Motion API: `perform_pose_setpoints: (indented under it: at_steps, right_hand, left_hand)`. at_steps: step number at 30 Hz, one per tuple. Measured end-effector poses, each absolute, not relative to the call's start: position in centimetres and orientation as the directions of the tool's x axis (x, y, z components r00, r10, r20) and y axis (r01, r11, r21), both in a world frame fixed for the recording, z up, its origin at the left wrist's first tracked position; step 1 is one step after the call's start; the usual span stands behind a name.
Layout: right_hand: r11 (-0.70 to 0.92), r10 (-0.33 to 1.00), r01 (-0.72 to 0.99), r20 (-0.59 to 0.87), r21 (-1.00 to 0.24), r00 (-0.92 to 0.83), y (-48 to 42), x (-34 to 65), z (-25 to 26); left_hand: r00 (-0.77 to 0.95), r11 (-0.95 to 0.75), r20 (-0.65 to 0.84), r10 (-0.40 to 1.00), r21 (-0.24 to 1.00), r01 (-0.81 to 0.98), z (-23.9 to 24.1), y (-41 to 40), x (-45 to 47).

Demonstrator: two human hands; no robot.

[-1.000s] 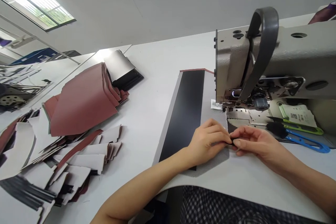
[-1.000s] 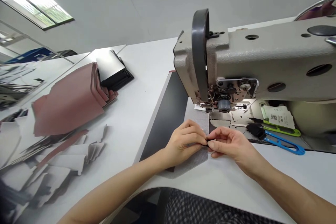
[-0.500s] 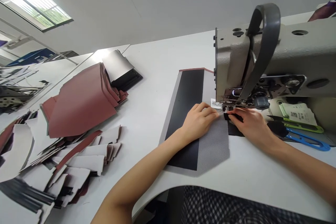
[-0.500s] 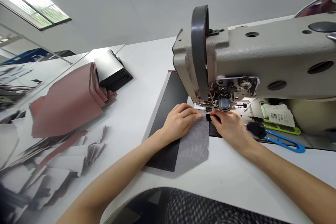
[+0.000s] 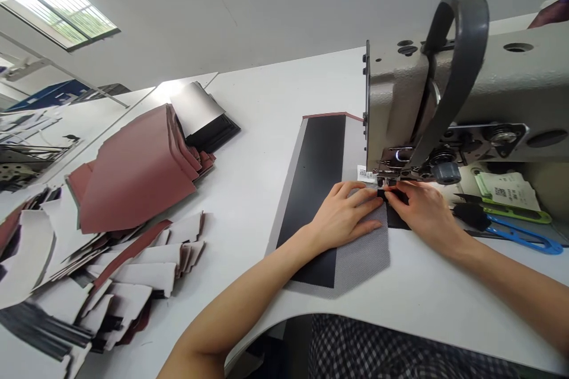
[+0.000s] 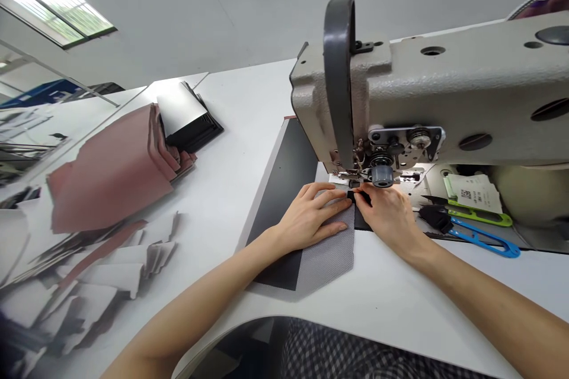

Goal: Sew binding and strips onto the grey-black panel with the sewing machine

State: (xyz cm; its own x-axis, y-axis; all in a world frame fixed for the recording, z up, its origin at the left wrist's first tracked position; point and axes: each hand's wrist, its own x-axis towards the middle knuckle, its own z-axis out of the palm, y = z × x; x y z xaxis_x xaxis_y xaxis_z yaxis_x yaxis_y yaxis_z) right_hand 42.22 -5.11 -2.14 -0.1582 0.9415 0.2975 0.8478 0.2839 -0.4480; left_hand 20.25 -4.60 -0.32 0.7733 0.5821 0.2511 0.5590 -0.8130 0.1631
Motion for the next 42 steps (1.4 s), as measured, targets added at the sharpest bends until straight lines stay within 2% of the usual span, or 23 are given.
perform_pose_setpoints:
  at_steps: [5, 10, 14, 17, 25, 34, 38, 40, 42]
  right_hand:
    - [0.429, 0.882, 0.803, 0.386, -0.413, -0.272, -5.5, 43.2, -2.5]
    - [0.664, 0.724, 0.710, 0.437, -0.234, -0.533, -6.3, 45.2, -2.6]
    - [0.730, 0.662, 0.655, 0.437, -0.195, -0.609, -6.1, 45.7, -3.0]
    - [0.729, 0.659, 0.657, 0.453, -0.191, -0.600, -5.9, 45.6, -3.1]
    - [0.605, 0.740, 0.777, 0.484, -0.174, -0.468, -5.4, 45.3, -2.8]
    - [0.654, 0.714, 0.724, 0.497, -0.220, -0.494, -5.5, 45.4, -2.8]
    - [0.724, 0.644, 0.646, 0.569, -0.240, -0.511, -6.1, 45.6, -1.7]
    - [0.789, 0.557, 0.578, 0.642, -0.210, -0.527, -6.9, 46.2, -0.3]
    - [0.801, 0.494, 0.579, 0.716, -0.153, -0.494, -7.7, 47.1, 1.1]
  left_hand:
    - [0.797, -0.828, 0.228, 0.560, 0.203, 0.523, -0.2, -4.4, 20.2]
    - [0.788, -0.814, 0.219, 0.576, 0.240, 0.528, -0.5, -4.4, 20.2]
    - [0.771, -0.803, 0.236, 0.592, 0.258, 0.537, -0.7, -4.4, 20.1]
    - [0.772, -0.804, 0.238, 0.590, 0.262, 0.534, -0.7, -4.4, 20.1]
    - [0.765, -0.799, 0.246, 0.595, 0.281, 0.531, -0.5, -2.1, 20.5]
    - [0.744, -0.784, 0.253, 0.618, 0.261, 0.563, -0.8, 0.4, 20.8]
    - [0.744, -0.790, 0.267, 0.613, 0.222, 0.571, -1.2, 1.6, 21.0]
    - [0.751, -0.798, 0.268, 0.603, 0.213, 0.564, -1.3, 1.9, 21.1]
    - [0.760, -0.802, 0.258, 0.597, 0.209, 0.559, -1.1, 1.8, 21.3]
